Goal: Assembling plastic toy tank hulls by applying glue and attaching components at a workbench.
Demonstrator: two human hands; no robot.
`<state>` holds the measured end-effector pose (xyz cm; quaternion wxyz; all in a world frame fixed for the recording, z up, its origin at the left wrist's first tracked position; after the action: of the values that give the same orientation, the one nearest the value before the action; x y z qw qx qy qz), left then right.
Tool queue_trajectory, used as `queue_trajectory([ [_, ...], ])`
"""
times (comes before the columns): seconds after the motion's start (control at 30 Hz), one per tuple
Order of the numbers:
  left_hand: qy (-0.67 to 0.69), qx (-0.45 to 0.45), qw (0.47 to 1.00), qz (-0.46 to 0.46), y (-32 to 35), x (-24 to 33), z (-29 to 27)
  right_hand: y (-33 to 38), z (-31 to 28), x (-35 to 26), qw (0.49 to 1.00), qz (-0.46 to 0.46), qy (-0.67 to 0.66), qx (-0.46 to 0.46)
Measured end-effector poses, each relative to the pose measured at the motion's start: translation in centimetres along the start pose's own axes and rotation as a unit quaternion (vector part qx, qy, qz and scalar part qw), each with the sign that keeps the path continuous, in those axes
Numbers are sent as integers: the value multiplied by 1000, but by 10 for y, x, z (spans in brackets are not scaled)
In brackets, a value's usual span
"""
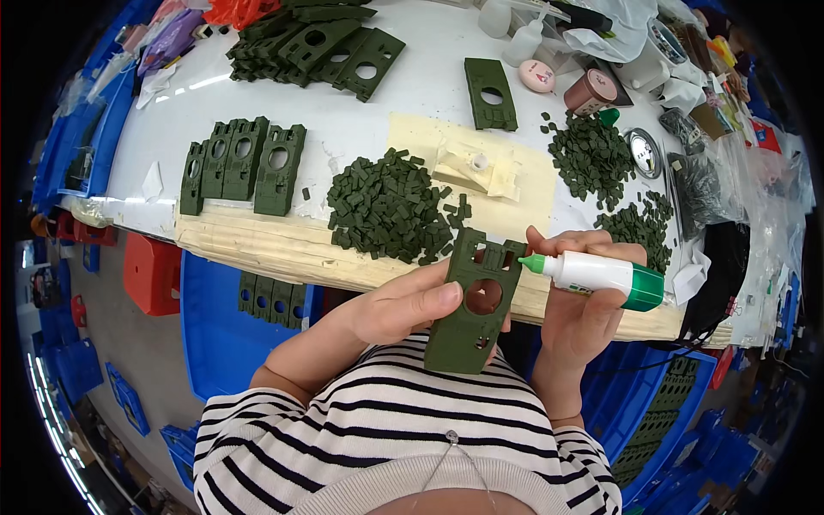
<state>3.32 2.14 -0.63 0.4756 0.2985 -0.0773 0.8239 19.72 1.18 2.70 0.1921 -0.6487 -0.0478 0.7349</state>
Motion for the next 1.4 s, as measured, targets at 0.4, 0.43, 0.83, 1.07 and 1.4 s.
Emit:
queue_trajectory([
  [0.4, 32, -47, 998, 12, 1, -4, -4, 0, 1, -1, 1000, -1, 14, 5],
  [0.43, 43, -71, 996, 12, 1, -4, -6, 0, 2, -1, 1000, -2, 14, 5],
  [0.83, 48, -95, 994, 7, 3, -2, -6, 0, 3, -3, 1000, 1, 16, 7],
  [1.07, 60, -92, 994, 11, 2, -3, -7, -2, 0, -1, 1000, -2, -17, -6],
  [1.4, 59, -90, 994, 18, 1, 2, -3, -3, 4, -3, 1000, -18, 20, -8],
])
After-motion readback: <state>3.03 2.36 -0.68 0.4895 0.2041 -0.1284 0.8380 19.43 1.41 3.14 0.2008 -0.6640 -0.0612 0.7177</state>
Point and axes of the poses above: each hand's wrist, its own y-axis away from the middle knuckle, its own z-axis out of the palm, x = y × z, the point moved 4 cm from there along -y, towards the middle knuckle, and after that the axes turned 10 degrees about y, right-handed, at the moved point
